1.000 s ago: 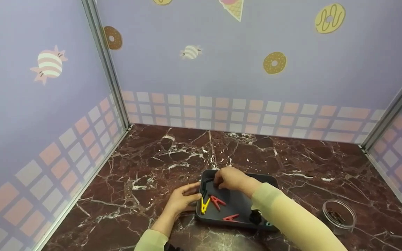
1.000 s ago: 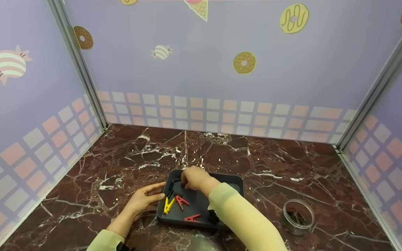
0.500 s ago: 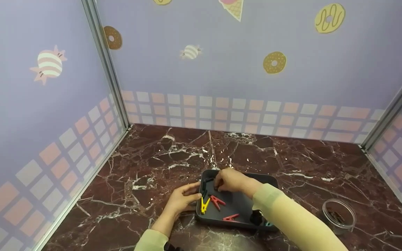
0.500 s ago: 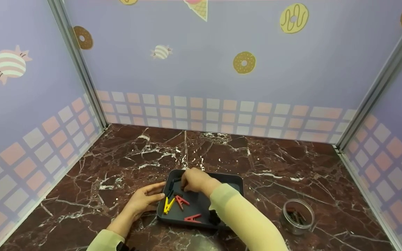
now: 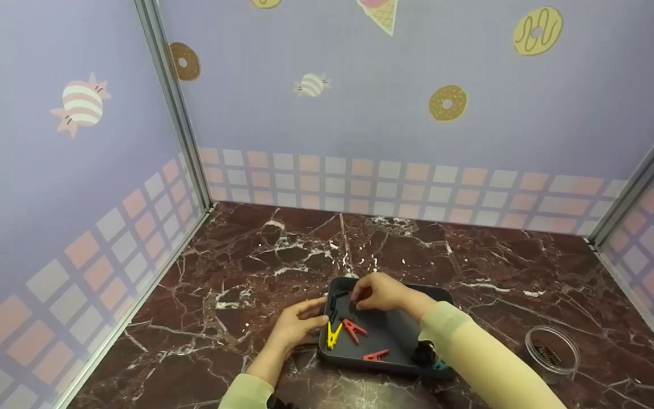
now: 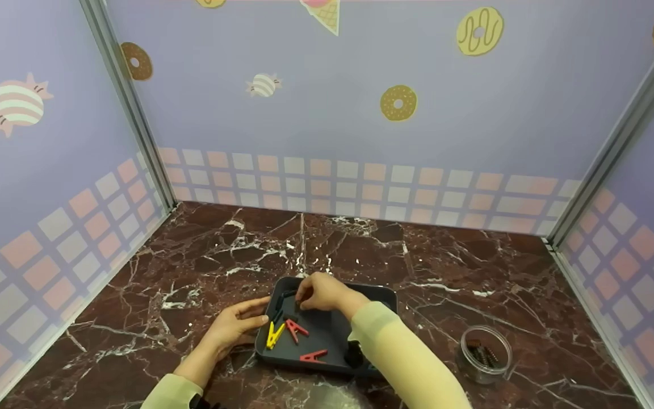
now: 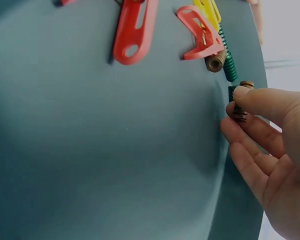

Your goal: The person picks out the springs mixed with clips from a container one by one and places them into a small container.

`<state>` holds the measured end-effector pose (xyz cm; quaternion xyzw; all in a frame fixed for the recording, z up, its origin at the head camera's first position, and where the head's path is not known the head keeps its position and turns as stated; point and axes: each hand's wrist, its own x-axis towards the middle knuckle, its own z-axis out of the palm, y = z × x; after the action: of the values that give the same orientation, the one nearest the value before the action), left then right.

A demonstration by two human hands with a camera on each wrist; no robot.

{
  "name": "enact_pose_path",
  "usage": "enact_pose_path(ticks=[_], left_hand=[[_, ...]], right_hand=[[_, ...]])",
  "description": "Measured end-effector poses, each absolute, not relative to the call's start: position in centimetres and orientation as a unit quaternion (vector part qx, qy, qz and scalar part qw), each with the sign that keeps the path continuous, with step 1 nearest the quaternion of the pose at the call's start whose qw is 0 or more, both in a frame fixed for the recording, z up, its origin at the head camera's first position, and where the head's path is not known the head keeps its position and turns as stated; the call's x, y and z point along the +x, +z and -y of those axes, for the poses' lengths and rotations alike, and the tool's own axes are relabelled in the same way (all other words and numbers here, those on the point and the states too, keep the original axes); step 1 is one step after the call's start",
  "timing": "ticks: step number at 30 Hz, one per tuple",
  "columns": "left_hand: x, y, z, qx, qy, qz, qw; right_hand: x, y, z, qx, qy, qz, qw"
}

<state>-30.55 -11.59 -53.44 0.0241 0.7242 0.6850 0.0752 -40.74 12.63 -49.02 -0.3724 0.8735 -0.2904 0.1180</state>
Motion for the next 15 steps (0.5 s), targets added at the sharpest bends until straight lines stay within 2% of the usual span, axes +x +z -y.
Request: enact_pose_path(ticks=[6,15], left_hand=[[-30.6,-53.6,11.5,0.034,0.663,-0.745,0.062],[-30.6,-53.5,11.6,0.02,0.679,-0.73,0.074]], right_hand=[[-40.3,-47.9,-13.9,-0.373,-0.323,-0.862,0.12],[-39.1,-45.3,-16.0,-0.364,-0.369,-0.85,0.092]])
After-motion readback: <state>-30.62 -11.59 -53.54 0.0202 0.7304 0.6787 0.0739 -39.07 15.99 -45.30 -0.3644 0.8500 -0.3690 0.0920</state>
